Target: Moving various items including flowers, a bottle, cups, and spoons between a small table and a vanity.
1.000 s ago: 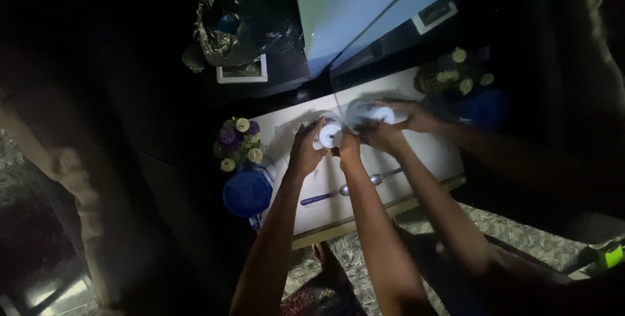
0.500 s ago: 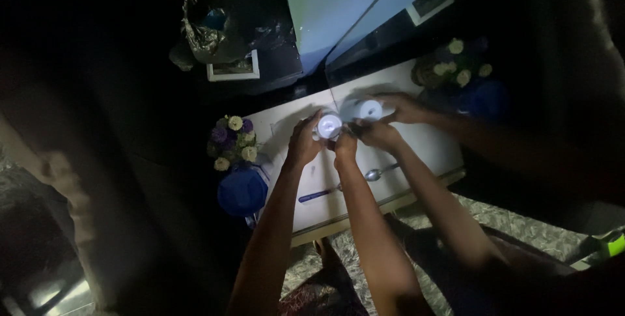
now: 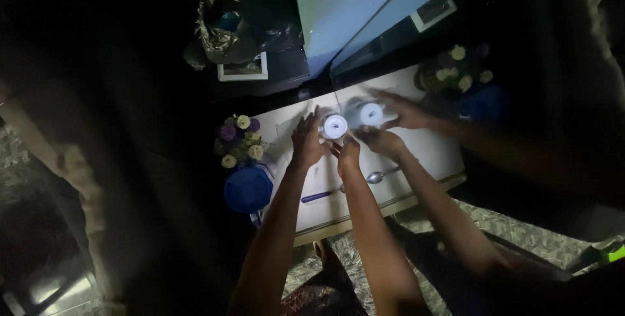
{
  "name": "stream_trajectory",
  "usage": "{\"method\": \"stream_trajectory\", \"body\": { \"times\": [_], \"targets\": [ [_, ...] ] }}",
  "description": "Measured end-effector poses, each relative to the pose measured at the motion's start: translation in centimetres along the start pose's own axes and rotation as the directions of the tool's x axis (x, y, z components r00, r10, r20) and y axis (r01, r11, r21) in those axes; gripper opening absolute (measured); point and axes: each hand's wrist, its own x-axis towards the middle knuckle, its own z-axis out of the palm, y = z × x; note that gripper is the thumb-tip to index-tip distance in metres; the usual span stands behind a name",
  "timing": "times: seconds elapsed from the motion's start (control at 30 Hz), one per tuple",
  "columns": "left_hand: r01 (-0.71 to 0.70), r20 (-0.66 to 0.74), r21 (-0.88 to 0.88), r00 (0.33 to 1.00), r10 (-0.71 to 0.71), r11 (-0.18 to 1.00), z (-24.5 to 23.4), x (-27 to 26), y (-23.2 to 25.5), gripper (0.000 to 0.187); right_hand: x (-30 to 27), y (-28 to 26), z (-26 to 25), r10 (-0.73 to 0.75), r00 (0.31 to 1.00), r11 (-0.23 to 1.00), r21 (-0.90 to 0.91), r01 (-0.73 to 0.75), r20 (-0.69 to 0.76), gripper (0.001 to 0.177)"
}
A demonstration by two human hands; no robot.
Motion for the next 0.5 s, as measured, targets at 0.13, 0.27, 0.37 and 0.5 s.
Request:
{"method": "stream_trajectory", "body": {
  "times": [0.13, 0.27, 0.37, 0.5],
  "targets": [
    [-0.053, -0.148, -0.110, 0.988, 0.036, 0.993, 0.1, -3.3, 0.7, 0.114, -1.7, 2.2, -2.5, -0.088, 0.995, 0.996, -0.027, 0.087, -0.043, 0.048],
    [0.020, -0.165, -0.211, 0.985, -0.055, 0.977, -0.8, -9.4, 2.6, 0.111, -9.0, 2.4, -3.4, -0.192, 0.980, 0.976, -0.095, 0.195, 0.043, 0.060],
    [0.065, -0.140, -0.253, 0.985, -0.103, 0.965, -3.1, -14.0, 5.1, 0.106, -15.4, 1.3, -2.5, -0.187, 0.978, 0.966, -0.162, 0.200, 0.094, 0.066],
    [0.054, -0.177, -0.281, 0.978, -0.108, 0.958, -5.7, -19.6, 7.2, 0.093, -21.8, 0.2, -0.8, -0.155, 0.971, 0.958, -0.214, 0.193, 0.183, 0.068]
  ]
}}
